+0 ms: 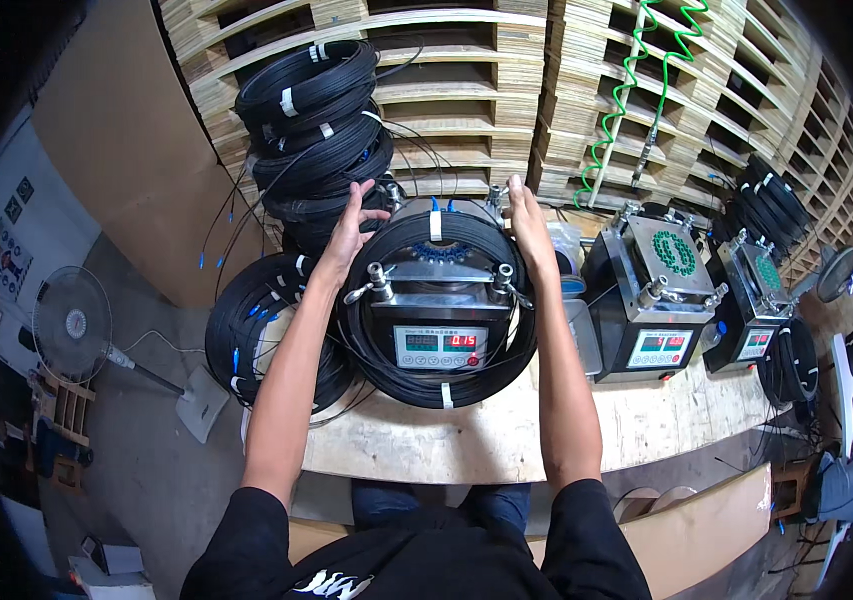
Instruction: Operating industrial machines to polish and process fiber optic cable connectors.
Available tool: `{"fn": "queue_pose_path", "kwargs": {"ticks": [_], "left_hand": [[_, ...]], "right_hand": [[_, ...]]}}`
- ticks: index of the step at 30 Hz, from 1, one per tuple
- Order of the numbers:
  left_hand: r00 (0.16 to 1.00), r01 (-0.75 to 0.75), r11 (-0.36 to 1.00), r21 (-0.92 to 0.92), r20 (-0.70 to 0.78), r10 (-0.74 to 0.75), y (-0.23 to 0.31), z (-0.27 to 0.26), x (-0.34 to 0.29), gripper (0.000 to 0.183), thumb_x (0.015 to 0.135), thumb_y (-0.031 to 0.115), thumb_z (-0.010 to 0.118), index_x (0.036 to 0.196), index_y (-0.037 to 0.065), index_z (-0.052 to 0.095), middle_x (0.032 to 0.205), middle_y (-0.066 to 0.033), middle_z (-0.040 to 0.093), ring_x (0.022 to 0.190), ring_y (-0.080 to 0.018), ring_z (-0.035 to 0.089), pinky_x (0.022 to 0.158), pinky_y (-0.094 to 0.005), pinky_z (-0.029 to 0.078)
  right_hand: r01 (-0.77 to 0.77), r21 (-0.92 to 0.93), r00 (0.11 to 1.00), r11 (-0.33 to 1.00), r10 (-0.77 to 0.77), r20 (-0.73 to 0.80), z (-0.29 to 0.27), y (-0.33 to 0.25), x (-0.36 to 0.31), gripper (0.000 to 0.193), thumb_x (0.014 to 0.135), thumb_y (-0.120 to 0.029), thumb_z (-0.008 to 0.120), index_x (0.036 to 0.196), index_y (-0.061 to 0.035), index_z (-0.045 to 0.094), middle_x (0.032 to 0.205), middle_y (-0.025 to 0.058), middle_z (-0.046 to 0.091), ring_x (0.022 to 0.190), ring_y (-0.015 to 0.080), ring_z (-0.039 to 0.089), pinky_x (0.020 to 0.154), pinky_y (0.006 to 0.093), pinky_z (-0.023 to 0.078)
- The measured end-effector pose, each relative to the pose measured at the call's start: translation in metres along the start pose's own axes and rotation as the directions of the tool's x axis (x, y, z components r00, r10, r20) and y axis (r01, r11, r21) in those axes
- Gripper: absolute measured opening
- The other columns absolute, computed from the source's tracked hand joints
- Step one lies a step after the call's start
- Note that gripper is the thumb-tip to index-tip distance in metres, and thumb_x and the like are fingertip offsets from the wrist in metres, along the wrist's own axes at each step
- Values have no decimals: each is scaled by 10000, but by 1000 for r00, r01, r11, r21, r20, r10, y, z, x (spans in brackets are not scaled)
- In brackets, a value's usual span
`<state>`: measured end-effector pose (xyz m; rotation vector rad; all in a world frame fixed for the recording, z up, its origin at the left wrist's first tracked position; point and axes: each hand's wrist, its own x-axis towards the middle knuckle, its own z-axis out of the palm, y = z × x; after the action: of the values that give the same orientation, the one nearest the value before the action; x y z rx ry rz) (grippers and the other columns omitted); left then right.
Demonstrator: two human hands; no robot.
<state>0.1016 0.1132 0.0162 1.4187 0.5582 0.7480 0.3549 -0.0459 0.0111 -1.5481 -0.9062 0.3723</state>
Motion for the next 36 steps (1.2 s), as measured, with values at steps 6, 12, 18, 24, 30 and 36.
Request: {"fn": "queue_pose_path", "kwargs": {"ticks": [6, 12, 18, 24, 30, 36], "left_hand": [[990, -1, 1000, 17, -141, 3, -7, -11, -1, 927, 906, 784, 416, 1529, 103, 328, 1147, -186, 539, 915, -287, 656, 818, -360, 554], [995, -87, 996, 38, -53, 89, -2, -2, -2, 854, 954, 726, 397, 1559, 132, 287, 1301, -200, 517, 1044, -303, 629, 923, -370, 518], [989, -117, 986, 117, 100, 106, 10, 2, -8, 828, 976, 672, 438, 1582, 145, 238, 1211, -185, 559, 861, -175, 633, 808, -284, 526], [998, 12, 991, 130, -58, -4, 5, 3, -7, 773, 982, 692, 383, 1540, 158, 345, 1124, -131, 565, 885, -156, 595, 809, -299, 512], [983, -42, 986, 164, -168, 70, -4, -3, 1, 782, 982, 646, 461, 1510, 77, 368, 1071, -123, 550, 813, -173, 610, 761, -283, 531], [989, -128, 988, 81, -67, 134, 7, 9, -9, 805, 986, 627, 473, 1558, 90, 292, 1180, -145, 587, 900, -209, 641, 844, -304, 532]], "right_hand": [[-69, 134, 996, 989, 60, 71, 7, -15, -11, 730, 1016, -638, 353, 1454, -70, 489, 1285, 127, 585, 1061, 213, 571, 877, 358, 476], [-3, 139, 1000, 990, 5, -16, 3, -1, -3, 732, 1013, -623, 391, 1445, -39, 487, 1264, 157, 614, 1071, 214, 584, 916, 354, 453], [34, -61, 997, 998, -38, -65, 7, -5, -4, 727, 1014, -592, 435, 1409, 14, 504, 1151, 145, 644, 985, 197, 576, 903, 325, 445], [60, -71, 998, 996, -61, -8, 5, -5, -4, 693, 1002, -583, 476, 1377, -1, 524, 1214, 187, 638, 1131, 249, 591, 966, 351, 451], [-17, 138, 997, 990, 6, 78, 3, -6, -6, 652, 1013, -557, 477, 1405, -37, 513, 1140, 110, 635, 1039, 173, 583, 838, 309, 454], [12, 77, 999, 997, -9, -42, 2, 1, -5, 666, 1030, -552, 435, 1418, -16, 506, 1191, 144, 639, 1068, 196, 585, 920, 343, 446]]}}
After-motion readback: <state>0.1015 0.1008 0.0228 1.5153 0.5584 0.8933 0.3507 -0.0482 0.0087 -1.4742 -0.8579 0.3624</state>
